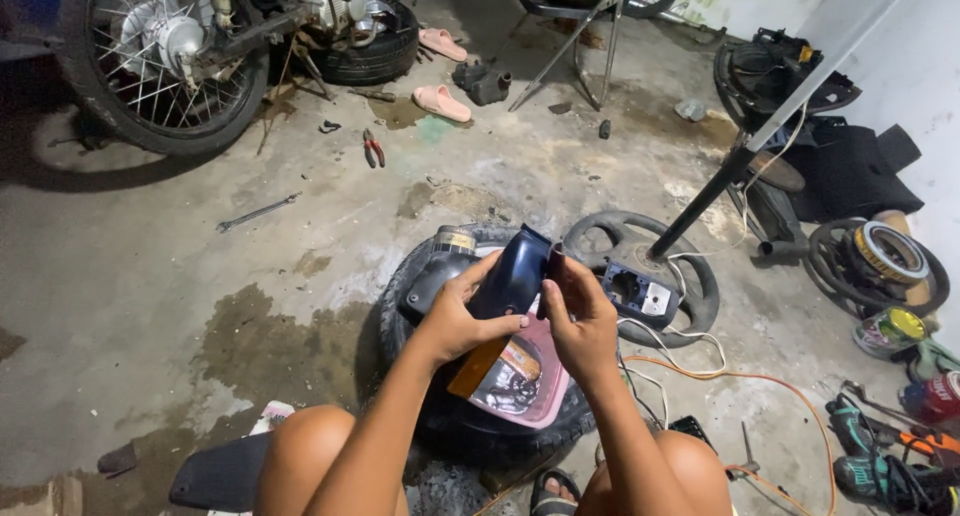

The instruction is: The person sits on the floor and sands a dark blue motorcycle part using a sanding block. The part is held in the left hand while the right hand moves the sanding block back and forth across its surface.

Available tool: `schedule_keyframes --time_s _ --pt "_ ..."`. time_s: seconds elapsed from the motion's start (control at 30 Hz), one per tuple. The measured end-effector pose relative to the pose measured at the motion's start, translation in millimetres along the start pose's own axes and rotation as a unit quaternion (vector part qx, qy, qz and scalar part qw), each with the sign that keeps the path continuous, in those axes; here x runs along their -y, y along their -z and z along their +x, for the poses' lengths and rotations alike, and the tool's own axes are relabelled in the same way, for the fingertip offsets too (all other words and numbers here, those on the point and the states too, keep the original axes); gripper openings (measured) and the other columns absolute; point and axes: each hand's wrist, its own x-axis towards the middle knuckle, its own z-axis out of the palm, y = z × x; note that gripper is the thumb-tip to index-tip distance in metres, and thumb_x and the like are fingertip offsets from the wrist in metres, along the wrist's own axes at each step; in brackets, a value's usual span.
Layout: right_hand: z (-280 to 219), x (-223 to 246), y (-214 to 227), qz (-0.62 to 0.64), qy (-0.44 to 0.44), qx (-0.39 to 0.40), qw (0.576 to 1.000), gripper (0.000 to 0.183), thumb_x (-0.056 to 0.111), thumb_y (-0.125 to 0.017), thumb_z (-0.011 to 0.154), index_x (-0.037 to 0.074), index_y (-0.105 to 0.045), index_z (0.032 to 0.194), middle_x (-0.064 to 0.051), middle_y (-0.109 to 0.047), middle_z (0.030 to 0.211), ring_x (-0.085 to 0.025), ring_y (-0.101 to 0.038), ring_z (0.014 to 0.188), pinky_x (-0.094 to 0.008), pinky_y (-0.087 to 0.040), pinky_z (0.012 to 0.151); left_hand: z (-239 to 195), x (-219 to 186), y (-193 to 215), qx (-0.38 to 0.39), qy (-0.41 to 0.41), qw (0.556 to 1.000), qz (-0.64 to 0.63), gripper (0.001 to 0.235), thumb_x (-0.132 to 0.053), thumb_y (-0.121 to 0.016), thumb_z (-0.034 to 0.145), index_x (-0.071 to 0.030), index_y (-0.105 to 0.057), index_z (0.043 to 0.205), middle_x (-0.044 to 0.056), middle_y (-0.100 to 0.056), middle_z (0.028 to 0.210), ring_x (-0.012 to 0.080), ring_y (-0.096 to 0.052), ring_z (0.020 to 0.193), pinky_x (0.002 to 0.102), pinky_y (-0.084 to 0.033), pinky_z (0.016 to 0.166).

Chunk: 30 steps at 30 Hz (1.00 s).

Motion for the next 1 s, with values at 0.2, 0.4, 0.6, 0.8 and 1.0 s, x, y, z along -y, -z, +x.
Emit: schedule_keyframes --time_s 0.2,0.4,0.6,0.8,1.0 --pt "-7.3 3.6 -9.5 -0.172 0.087 0.06 0.979 0.041 0.011 -0.066 0.095 0.015 -0.067 0.136 -0.017 -0.069 0.119 -0.034 -0.069 0.105 -0.042 -0.057 0.081 4.9 0.2 -0.2 -0.023 0.033 0.987 0.157 0.102 -0.023 -0.093 0.054 -0.022 -0.054 0.148 0.014 -0.07 0.129 0.0314 -0.065 0.122 0.041 -0.055 0.099" --pt "-12.5 7.0 -14.8 -0.181 0.044 0.074 0.98 0.04 0.008 -0.055 0.101 0.011 -0.061 0.141 -0.025 -0.044 0.156 -0.045 -0.046 0.136 -0.053 -0.041 0.11 3.8 -5.6 -7.0 -0.032 0.078 0.971 0.224 0.099 -0.026 -0.084 0.062 -0.028 -0.046 0.154 0.019 -0.07 0.127 0.0384 -0.065 0.12 0.046 -0.056 0.093" --pt "-17.2 19.9 -22.5 -0.143 0.015 0.092 0.985 0.042 0.004 -0.057 0.099 0.017 -0.065 0.137 -0.02 -0.054 0.149 -0.038 -0.049 0.135 -0.049 -0.044 0.109 8.5 -9.0 -0.8 -0.065 0.104 0.966 0.23 0.098 -0.026 -0.081 0.066 -0.032 -0.041 0.156 0.021 -0.071 0.124 0.0377 -0.067 0.118 0.044 -0.057 0.092" --pt "0.0 -9.3 -12.1 -0.133 0.013 0.072 0.988 0.039 0.005 -0.053 0.101 0.014 -0.064 0.138 -0.018 -0.046 0.154 -0.034 -0.036 0.143 -0.049 -0.033 0.117 -9.7 -17.6 -14.5 0.006 0.092 0.96 0.266 0.099 -0.027 -0.078 0.065 -0.034 -0.041 0.156 0.02 -0.072 0.121 0.0402 -0.069 0.113 0.047 -0.058 0.088" --pt "-10.7 -16.0 -28.0 -0.11 0.022 0.096 0.989 0.036 0.003 -0.055 0.098 0.013 -0.072 0.129 -0.018 -0.048 0.152 -0.035 -0.036 0.144 -0.05 -0.032 0.117 -1.8 -14.5 -8.0 -0.01 0.126 0.944 0.306 0.098 -0.02 -0.075 0.067 -0.031 -0.039 0.157 0.018 -0.073 0.119 0.036 -0.07 0.112 0.045 -0.058 0.087"
